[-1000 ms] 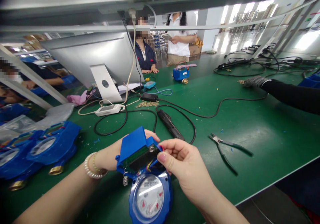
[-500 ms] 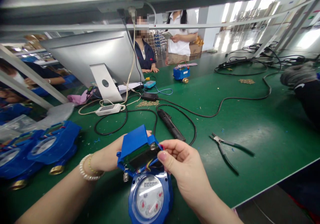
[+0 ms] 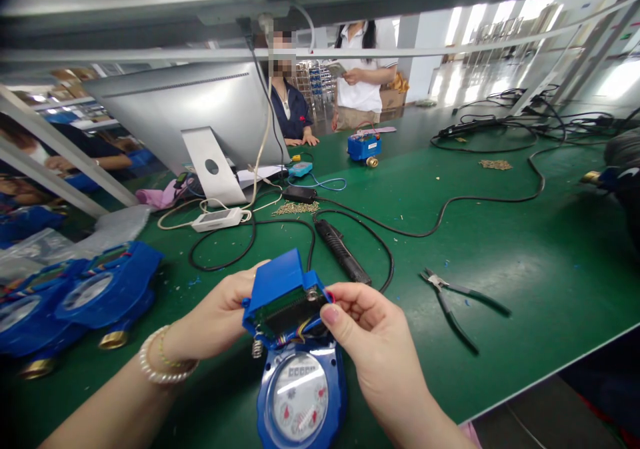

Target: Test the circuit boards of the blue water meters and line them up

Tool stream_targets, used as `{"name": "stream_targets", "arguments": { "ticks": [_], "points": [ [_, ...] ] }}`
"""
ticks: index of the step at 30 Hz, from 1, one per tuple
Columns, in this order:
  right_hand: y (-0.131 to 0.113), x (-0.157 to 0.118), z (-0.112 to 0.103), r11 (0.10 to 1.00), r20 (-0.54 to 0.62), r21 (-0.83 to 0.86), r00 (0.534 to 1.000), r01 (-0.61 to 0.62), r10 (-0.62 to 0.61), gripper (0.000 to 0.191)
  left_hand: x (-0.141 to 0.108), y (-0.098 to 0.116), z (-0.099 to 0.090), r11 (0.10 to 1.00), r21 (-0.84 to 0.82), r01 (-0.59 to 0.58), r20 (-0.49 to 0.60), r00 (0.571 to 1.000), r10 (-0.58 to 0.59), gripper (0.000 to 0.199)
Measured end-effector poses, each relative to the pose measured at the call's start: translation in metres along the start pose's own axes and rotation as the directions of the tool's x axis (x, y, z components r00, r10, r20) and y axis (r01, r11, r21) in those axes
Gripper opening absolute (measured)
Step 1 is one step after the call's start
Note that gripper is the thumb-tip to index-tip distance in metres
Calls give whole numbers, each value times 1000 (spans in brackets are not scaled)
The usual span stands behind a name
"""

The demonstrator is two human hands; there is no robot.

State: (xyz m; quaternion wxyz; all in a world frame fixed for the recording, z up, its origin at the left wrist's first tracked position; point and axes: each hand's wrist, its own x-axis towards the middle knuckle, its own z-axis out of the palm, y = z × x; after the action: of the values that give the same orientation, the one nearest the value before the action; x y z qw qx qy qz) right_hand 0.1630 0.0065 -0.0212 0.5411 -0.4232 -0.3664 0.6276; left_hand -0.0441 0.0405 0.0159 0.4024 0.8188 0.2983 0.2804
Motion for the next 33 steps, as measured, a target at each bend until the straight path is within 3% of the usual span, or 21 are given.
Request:
{"name": "stream_targets", "arguments": {
  "ticks": [6, 12, 16, 19, 23, 25, 27, 30, 33],
  "points": [
    [7, 0, 0, 999, -14, -31, 1000, 25, -26, 31, -18, 11, 7, 958, 287, 1, -66, 998, 19, 27],
    [8, -2, 1, 999, -6, -53, 1000, 7, -7, 33, -23, 23, -2, 972, 231, 27, -9, 1000, -26, 25],
    [7, -2, 2, 999, -3, -41, 1000, -15, 15, 36, -25, 25, -4, 986, 162, 36, 19, 999, -39, 11],
    [8, -1, 3, 998, -22, -61, 999, -25, 24, 39, -26, 21, 0, 992, 103, 65, 21, 997, -68, 17],
    [8, 0, -5, 961, 23, -269, 998, 63, -59, 37, -25, 13, 4, 994, 37, 107, -23, 994, -106, 24],
    [5, 0, -13, 877, 110, -442, 982, 186, -153, 36, -25, 10, 5, 988, -30, 151, -34, 988, -152, 26],
    [0, 1, -20, 738, 222, -578, 938, 347, -267, 44, -25, 8, 5, 979, -93, 182, -36, 982, -186, 28],
    [-11, 5, -23, 449, 414, -694, 823, 562, -390, 77, -25, 7, 4, 970, -128, 205, -27, 977, -210, 31],
    [-22, 10, -18, 180, 606, -682, 685, 709, -404, 84, -22, 11, 3, 985, -85, 149, 21, 989, -148, 28]
  ]
}}
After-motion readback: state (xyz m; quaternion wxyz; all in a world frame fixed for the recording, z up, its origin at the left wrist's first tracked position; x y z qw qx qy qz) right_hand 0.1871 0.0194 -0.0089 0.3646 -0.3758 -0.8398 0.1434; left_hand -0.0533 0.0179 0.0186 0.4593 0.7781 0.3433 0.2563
